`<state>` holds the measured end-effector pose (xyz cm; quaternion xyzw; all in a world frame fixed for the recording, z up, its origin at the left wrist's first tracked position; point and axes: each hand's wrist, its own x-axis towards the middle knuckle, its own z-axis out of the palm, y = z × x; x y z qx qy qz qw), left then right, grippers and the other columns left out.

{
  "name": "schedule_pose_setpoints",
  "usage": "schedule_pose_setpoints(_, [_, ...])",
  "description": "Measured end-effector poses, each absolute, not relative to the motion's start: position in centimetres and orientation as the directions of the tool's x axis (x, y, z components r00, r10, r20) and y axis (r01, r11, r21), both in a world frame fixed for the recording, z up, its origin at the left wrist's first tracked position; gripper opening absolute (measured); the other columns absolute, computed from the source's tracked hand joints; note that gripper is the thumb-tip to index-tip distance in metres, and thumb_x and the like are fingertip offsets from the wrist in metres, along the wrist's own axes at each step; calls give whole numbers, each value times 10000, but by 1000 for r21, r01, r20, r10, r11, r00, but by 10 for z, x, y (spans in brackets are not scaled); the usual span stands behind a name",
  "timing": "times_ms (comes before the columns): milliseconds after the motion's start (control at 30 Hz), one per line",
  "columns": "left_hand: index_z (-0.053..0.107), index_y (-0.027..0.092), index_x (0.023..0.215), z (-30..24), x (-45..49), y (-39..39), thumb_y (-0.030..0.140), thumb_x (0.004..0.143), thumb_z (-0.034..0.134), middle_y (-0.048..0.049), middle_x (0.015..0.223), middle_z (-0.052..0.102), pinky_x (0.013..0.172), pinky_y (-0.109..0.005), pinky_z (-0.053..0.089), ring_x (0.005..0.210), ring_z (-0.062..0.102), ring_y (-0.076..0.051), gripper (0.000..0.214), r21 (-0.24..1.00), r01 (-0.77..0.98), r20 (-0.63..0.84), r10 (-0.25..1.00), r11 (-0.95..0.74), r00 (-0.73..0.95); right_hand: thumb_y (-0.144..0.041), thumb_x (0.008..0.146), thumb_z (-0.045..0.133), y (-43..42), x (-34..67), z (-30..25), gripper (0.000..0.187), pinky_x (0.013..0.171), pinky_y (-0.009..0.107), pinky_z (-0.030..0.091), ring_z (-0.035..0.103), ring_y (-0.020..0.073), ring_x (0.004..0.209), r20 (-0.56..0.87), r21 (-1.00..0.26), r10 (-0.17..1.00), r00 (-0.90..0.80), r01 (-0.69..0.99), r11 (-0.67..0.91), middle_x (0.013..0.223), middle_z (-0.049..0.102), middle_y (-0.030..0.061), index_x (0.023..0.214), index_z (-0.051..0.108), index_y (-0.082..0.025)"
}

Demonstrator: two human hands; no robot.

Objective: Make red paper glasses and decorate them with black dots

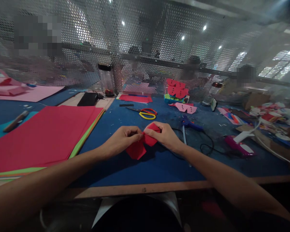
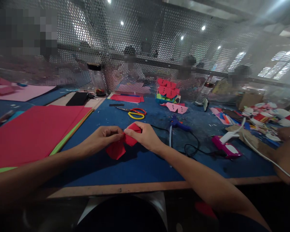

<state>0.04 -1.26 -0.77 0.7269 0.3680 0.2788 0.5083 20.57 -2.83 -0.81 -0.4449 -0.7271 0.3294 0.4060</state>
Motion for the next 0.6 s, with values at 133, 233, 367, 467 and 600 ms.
schedule_pose_setpoints(133, [660, 153, 852, -10, 1, -12, 357, 878, 584, -11, 728, 667, 602, -225, 414, 655, 590, -137, 219, 952, 246, 8, 813, -185, 582, -434, 849, 638, -28, 205, -10, 261, 654, 234, 460, 595, 124, 677, 297, -818, 909, -292, 413, 400, 751, 670, -4, 865, 686, -178])
schedule_pose_setpoints(233, [659, 151, 839, -10, 1, -13, 368, 881, 585, -12, 725, 667, 599, -223, 415, 650, 590, -134, 232, 953, 241, 11, 812, -186, 584, -408, 845, 641, -29, 205, -11, 233, 658, 239, 466, 601, 126, 673, 289, -813, 917, -276, 435, 387, 745, 676, -3, 854, 684, -180])
schedule_pose_setpoints(367, [661, 152, 823, -7, 1, -14, 362, 880, 580, -17, 714, 674, 587, -227, 423, 642, 603, -144, 232, 947, 245, 26, 809, -209, 587, -408, 849, 634, -31, 205, -9, 232, 671, 241, 464, 595, 124, 675, 268, -834, 920, -287, 409, 371, 754, 673, -5, 871, 676, -180])
schedule_pose_setpoints(467, [660, 152, 820, -5, 1, -15, 356, 875, 573, -22, 695, 677, 568, -230, 425, 626, 610, -153, 229, 944, 258, 24, 821, -207, 570, -441, 859, 623, -31, 205, -8, 268, 677, 231, 445, 581, 121, 699, 298, -832, 907, -297, 385, 399, 773, 660, -6, 875, 672, -178])
schedule_pose_setpoints(600, [630, 156, 762, -4, 1, -15, 336, 866, 569, -3, 653, 643, 558, -225, 406, 600, 583, -143, 216, 937, 264, 50, 838, -227, 544, -463, 907, 553, -29, 205, -8, 330, 623, 217, 387, 505, 106, 663, 332, -826, 908, -255, 387, 410, 713, 587, -18, 828, 664, -162])
